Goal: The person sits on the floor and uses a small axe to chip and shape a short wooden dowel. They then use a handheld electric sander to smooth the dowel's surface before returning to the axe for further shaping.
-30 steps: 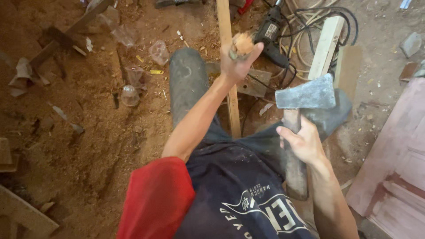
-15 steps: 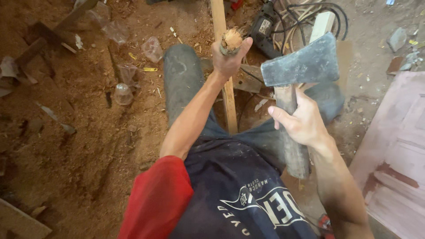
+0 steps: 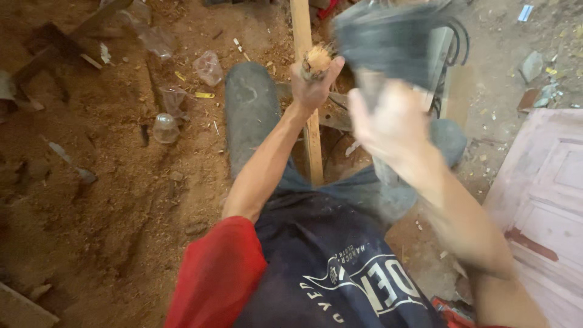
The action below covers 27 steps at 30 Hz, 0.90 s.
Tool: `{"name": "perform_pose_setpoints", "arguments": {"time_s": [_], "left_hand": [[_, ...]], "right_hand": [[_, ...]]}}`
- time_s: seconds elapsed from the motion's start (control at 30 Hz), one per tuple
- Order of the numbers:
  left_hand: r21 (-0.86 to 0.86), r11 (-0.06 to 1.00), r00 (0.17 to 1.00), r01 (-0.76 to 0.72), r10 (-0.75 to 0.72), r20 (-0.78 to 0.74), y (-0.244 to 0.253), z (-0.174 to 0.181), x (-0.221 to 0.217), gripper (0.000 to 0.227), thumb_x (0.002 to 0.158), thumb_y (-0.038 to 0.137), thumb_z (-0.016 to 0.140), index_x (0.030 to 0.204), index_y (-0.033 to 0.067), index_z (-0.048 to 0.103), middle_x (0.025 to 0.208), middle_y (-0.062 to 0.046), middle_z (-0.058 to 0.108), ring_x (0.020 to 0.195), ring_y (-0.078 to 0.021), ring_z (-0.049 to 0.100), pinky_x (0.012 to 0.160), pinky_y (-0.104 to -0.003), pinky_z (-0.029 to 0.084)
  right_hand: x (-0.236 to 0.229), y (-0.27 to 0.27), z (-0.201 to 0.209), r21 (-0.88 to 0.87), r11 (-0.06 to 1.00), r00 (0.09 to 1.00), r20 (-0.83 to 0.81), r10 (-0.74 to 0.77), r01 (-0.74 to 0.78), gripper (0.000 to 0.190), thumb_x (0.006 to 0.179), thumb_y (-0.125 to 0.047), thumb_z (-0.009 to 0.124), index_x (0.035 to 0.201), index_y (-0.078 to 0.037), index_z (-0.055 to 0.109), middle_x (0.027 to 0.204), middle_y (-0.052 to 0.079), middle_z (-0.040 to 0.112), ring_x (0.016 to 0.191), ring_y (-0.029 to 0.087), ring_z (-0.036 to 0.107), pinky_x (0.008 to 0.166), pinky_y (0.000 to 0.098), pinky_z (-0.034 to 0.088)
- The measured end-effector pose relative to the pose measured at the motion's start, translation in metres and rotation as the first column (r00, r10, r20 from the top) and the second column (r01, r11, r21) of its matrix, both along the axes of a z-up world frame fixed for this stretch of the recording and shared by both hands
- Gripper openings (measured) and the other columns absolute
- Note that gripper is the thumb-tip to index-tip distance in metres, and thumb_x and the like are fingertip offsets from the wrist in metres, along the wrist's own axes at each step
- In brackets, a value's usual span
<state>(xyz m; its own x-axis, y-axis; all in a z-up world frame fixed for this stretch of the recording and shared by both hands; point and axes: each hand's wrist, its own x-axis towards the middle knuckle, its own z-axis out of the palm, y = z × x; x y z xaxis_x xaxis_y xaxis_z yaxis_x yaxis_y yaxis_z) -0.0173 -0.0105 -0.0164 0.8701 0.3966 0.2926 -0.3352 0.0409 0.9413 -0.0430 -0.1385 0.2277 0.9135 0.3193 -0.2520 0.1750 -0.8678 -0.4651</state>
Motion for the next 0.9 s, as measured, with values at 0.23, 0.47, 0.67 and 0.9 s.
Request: {"name": "perform_pose_setpoints", "arguments": {"time_s": [0.23,0.47,0.67,0.9], "left_hand": [[-0.319,0.942,0.992,-0.105,0.121,0.031,0.021,-0.037,-0.003,0.019,0.093,0.008,0.075,0.107,0.0069,0.064,0.1,0.001,0.069,0.092,-0.0114,0.067,0.081,-0.029,0.055],[-0.018,1.0,0.965,0.004,-0.009,-0.261,0.003,-0.041,0.017,0.019,0.093,0.021,0.079,0.086,0.0089,0.067,0.071,0.002,0.063,0.061,-0.0106,0.064,0.053,-0.029,0.054],[-0.044,0.998,0.996,0.05,-0.047,0.078,-0.002,-0.008,0.013,0.015,0.095,0.019,0.072,0.1,0.0054,0.068,0.086,0.0,0.07,0.076,-0.0136,0.065,0.067,-0.031,0.054],[-0.201,0.978,0.995,0.049,-0.066,-0.076,-0.009,-0.015,0.024,0.018,0.09,0.015,0.08,0.095,0.0058,0.065,0.088,0.002,0.065,0.081,-0.0117,0.064,0.071,-0.034,0.054]], "right_hand": [[0.027,0.031,0.017,-0.065,0.983,0.955,-0.255,0.149,-0.171,0.041,0.089,-0.021,0.07,0.116,0.007,0.056,0.092,0.023,0.07,0.077,0.035,0.072,0.069,0.0421,0.059],[0.017,0.008,0.068,0.307,0.945,0.915,0.404,-0.018,-0.116,0.047,0.102,-0.03,0.063,0.126,0.007,0.045,0.105,0.027,0.064,0.08,0.029,0.067,0.071,0.0367,0.058],[0.033,0.004,-0.039,-0.006,0.947,0.945,0.058,0.321,-0.321,0.04,0.088,-0.018,0.075,0.112,0.009,0.057,0.088,0.029,0.068,0.079,0.041,0.067,0.072,0.0473,0.056],[0.02,-0.04,0.073,0.359,0.932,0.989,0.148,-0.008,-0.047,0.042,0.088,-0.017,0.069,0.118,0.008,0.053,0.088,0.021,0.068,0.065,0.03,0.069,0.068,0.0427,0.057]]}}
